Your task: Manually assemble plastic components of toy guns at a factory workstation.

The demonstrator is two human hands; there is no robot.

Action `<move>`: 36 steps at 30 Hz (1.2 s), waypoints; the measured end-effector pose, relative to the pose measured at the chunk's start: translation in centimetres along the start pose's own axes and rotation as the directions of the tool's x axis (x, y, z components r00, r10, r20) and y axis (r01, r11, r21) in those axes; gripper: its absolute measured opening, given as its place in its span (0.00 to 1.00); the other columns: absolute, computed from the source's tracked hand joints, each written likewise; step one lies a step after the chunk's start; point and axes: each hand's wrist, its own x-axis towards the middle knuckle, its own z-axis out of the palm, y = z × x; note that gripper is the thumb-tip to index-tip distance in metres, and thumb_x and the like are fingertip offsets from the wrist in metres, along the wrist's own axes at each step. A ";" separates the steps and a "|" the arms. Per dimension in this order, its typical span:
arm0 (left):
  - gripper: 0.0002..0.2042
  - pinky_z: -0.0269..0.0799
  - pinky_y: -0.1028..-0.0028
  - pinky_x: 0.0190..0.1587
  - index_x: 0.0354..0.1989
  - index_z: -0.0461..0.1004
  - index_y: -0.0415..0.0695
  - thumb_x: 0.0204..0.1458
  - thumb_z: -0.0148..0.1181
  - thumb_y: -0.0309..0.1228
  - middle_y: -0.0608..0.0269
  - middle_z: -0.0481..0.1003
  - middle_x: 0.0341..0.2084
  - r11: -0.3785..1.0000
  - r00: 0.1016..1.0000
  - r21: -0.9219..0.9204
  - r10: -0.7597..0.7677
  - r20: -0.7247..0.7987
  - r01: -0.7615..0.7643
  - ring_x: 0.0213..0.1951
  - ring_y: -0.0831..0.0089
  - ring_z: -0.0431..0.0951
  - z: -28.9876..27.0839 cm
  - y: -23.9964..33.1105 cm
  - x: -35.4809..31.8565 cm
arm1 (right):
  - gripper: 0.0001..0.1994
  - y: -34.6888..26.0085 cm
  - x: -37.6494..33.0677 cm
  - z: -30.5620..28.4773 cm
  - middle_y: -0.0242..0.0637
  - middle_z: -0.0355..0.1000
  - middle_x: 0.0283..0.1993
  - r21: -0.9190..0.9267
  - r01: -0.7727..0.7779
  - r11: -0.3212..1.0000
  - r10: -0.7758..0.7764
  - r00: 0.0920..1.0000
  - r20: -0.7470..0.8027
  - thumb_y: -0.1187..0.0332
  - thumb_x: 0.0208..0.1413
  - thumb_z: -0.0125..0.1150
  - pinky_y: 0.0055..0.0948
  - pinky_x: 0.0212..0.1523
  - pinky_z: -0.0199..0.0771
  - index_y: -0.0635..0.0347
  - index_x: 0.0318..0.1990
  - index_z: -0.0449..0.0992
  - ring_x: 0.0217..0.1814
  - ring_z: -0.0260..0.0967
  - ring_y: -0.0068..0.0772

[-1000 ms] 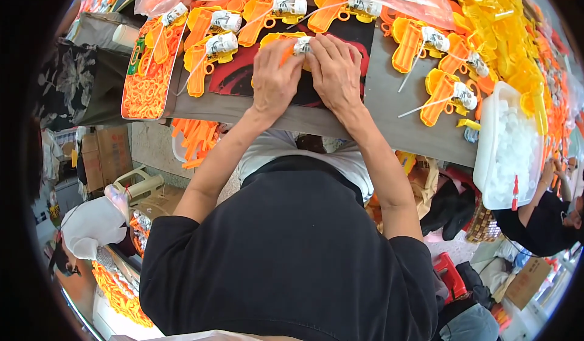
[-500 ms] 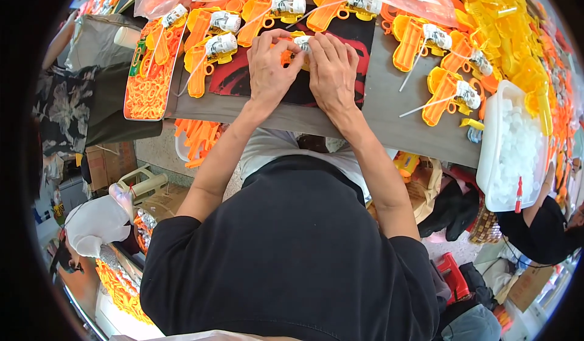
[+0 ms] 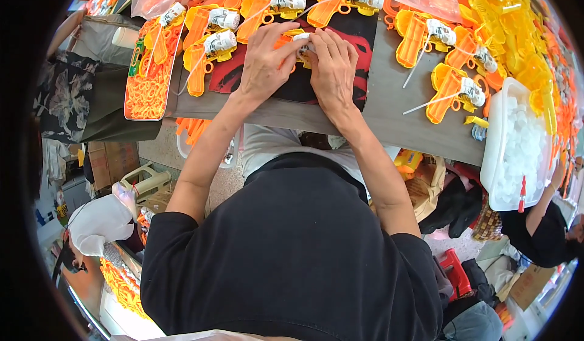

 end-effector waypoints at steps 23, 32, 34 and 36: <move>0.16 0.61 0.61 0.64 0.55 0.79 0.48 0.59 0.53 0.27 0.61 0.74 0.55 0.989 0.975 -0.144 0.006 0.223 0.026 0.60 0.58 0.68 -0.9 -2.1 -0.6 | 0.10 -6.4 -2.9 -2.8 0.37 0.70 0.35 0.229 -0.251 0.941 0.185 0.944 0.274 0.65 0.50 0.71 0.40 0.48 0.60 0.58 0.33 0.75 0.43 0.67 0.40; 0.15 0.68 0.61 0.62 0.51 0.78 0.44 0.56 0.57 0.29 0.56 0.75 0.53 0.989 0.965 -0.148 0.013 0.263 0.027 0.59 0.55 0.70 -1.3 -0.4 0.4 | 0.07 -5.0 -2.9 -3.9 0.40 0.72 0.32 0.017 -0.197 0.980 0.185 0.945 0.269 0.68 0.48 0.67 0.47 0.37 0.63 0.58 0.27 0.75 0.39 0.71 0.45; 0.15 0.65 0.61 0.64 0.53 0.78 0.45 0.60 0.54 0.32 0.56 0.74 0.55 0.988 0.941 -0.137 -0.016 0.337 0.065 0.60 0.55 0.69 -2.3 -1.5 0.0 | 0.05 -7.7 -2.0 -3.0 0.41 0.72 0.34 0.047 -0.135 0.990 0.119 0.960 0.253 0.67 0.49 0.64 0.45 0.36 0.67 0.57 0.29 0.76 0.39 0.72 0.45; 0.16 0.64 0.63 0.63 0.55 0.78 0.44 0.63 0.54 0.35 0.55 0.74 0.55 0.973 0.915 -0.200 -0.025 0.402 0.114 0.60 0.56 0.69 -2.7 -1.6 0.7 | 0.09 -8.9 -2.8 -1.8 0.40 0.72 0.41 0.041 0.056 0.998 -0.065 0.954 0.294 0.66 0.52 0.60 0.43 0.40 0.68 0.56 0.40 0.76 0.43 0.72 0.42</move>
